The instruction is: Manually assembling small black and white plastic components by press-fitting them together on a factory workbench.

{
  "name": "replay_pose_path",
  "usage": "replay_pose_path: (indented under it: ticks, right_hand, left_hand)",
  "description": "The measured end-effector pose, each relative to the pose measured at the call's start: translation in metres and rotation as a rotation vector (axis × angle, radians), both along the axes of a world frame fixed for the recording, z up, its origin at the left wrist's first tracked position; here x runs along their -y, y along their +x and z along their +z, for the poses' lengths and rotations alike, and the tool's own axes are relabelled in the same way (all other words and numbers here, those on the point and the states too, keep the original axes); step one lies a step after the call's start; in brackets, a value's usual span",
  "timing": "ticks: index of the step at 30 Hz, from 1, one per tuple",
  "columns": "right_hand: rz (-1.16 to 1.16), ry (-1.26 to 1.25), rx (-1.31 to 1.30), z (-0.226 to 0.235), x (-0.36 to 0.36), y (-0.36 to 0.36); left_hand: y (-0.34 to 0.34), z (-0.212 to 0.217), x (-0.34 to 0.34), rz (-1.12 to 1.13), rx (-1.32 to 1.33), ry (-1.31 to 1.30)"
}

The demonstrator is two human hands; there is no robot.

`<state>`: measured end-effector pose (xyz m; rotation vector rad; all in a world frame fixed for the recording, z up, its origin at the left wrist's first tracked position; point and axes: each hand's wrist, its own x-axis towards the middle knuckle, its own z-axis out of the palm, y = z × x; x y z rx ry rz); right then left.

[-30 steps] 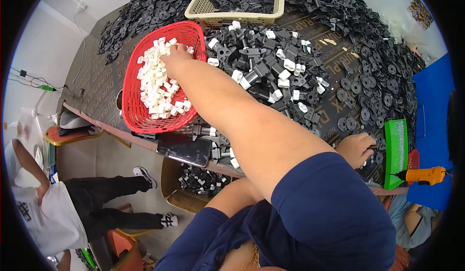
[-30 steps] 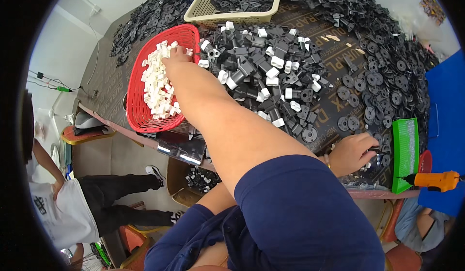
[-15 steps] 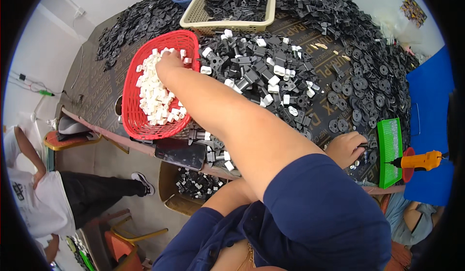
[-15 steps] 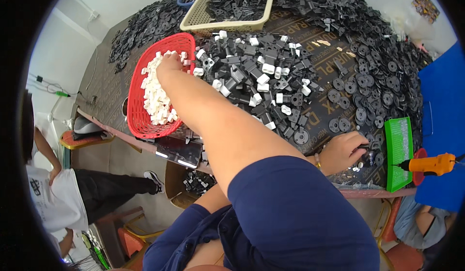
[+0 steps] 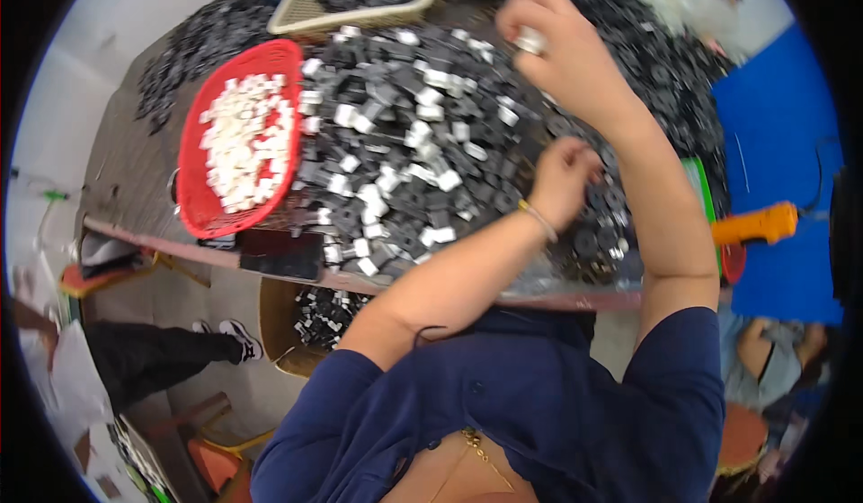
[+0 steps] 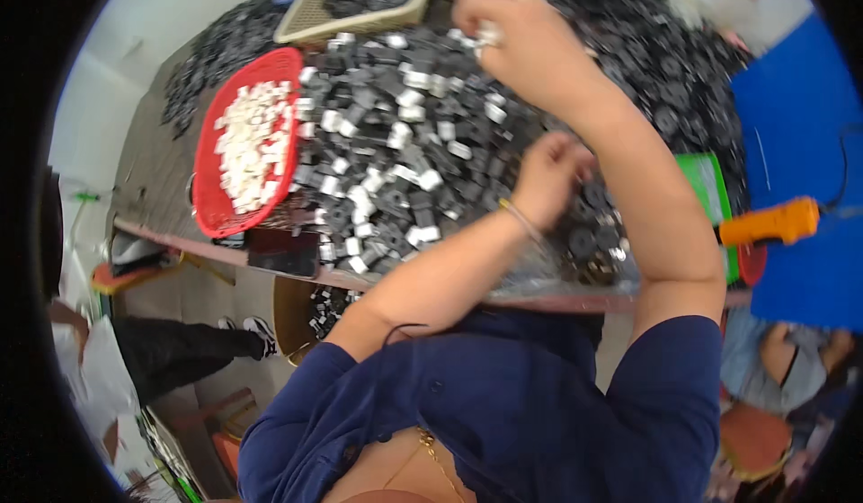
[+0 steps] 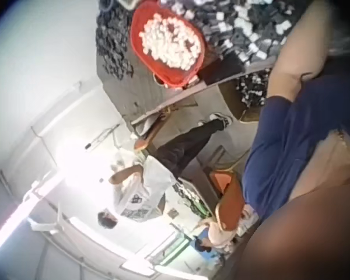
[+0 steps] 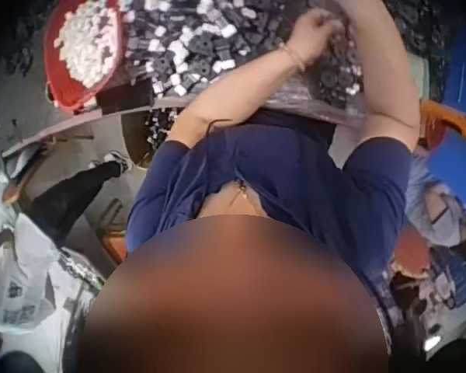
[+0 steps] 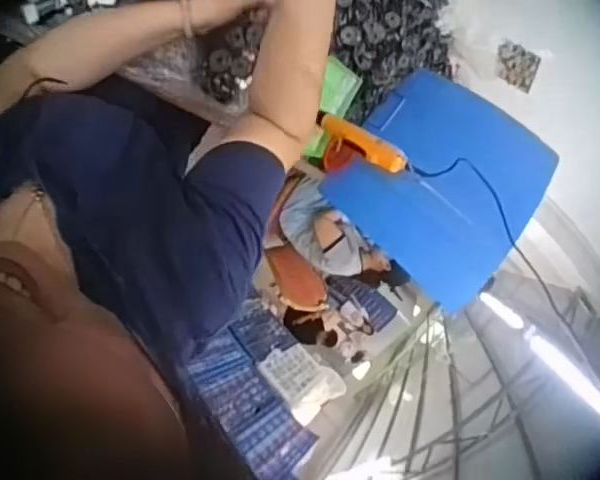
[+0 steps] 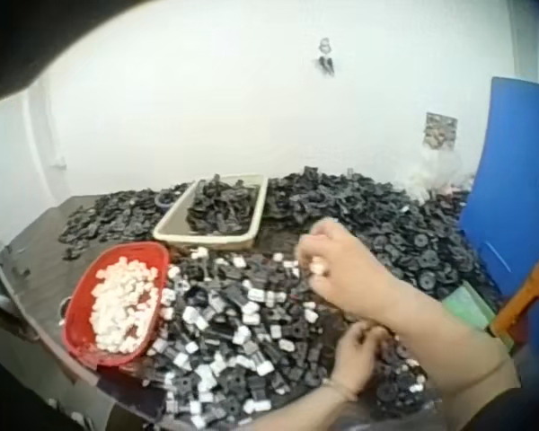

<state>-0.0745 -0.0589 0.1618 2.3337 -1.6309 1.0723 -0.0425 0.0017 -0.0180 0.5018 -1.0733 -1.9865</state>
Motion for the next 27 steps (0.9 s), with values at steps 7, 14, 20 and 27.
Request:
replay_pose_path:
  ticks: [7, 14, 20, 27]
  right_hand:
    - [-0.446, 0.197, -0.021, -0.143, -0.154, -0.134]
    - [-0.455, 0.367, 0.065, -0.157, -0.179, -0.151]
    - [-0.518, 0.537, -0.006, -0.122, -0.184, -0.143]
    - [-0.290, 0.339, 0.338, -0.092, -0.155, -0.132]
  left_hand:
    - [0.002, 0.012, 0.002, -0.040, -0.013, 0.191]
    - [0.004, 0.007, 0.005, 0.029, -0.120, 0.185]
    - [0.011, 0.025, 0.001, 0.008, -0.037, 0.128]
    - [0.013, 0.026, 0.004, -0.066, -0.048, 0.183]
